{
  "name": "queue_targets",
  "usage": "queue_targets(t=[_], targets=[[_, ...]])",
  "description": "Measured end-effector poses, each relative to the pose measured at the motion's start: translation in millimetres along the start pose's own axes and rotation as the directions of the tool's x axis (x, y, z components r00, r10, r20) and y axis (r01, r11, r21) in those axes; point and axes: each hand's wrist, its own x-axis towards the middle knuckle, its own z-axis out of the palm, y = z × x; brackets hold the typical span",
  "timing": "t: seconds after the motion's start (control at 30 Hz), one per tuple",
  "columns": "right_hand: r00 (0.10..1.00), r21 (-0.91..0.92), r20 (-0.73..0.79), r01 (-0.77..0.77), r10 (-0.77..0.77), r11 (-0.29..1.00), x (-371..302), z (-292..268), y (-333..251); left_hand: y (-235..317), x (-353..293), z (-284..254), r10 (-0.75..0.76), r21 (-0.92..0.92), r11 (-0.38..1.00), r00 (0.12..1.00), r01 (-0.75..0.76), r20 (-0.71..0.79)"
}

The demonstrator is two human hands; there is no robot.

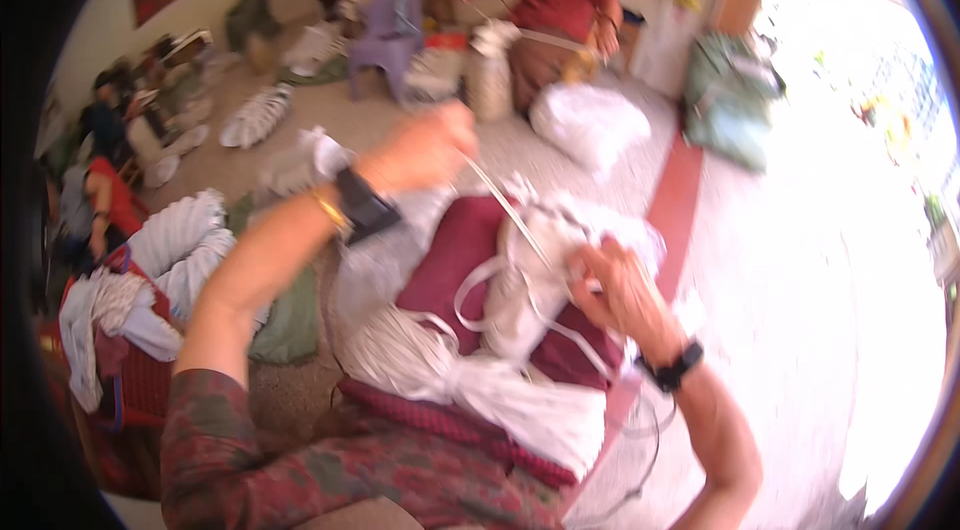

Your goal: Lace a white sneaker while sitting in a factory environment.

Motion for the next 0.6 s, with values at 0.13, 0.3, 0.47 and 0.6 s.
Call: queue_targets(t=[0.13,0.3,0.47,0.6], targets=[[0.967,0.039,0.042,-0.251,0.249,0.967,0,-30,-13,-27,8,-66,-0.379,-0.168,0.902,0.915,0.399,0.135],[0.980,0.104,-0.077,-0.176,0.185,0.979,32,-33,-29,-11,9,-79,-0.297,-0.315,0.886,0.938,0.340,0.178],[0.994,0.326,0.045,-0.104,0.095,0.940,72,-6,-40,11,12,-103,-0.231,-0.354,0.899,0.965,0.259,0.120],[0.992,0.622,0.046,-0.120,0.117,0.774,84,-31,-70,30,19,-123,-0.166,-0.457,0.859,0.971,0.229,0.175]])
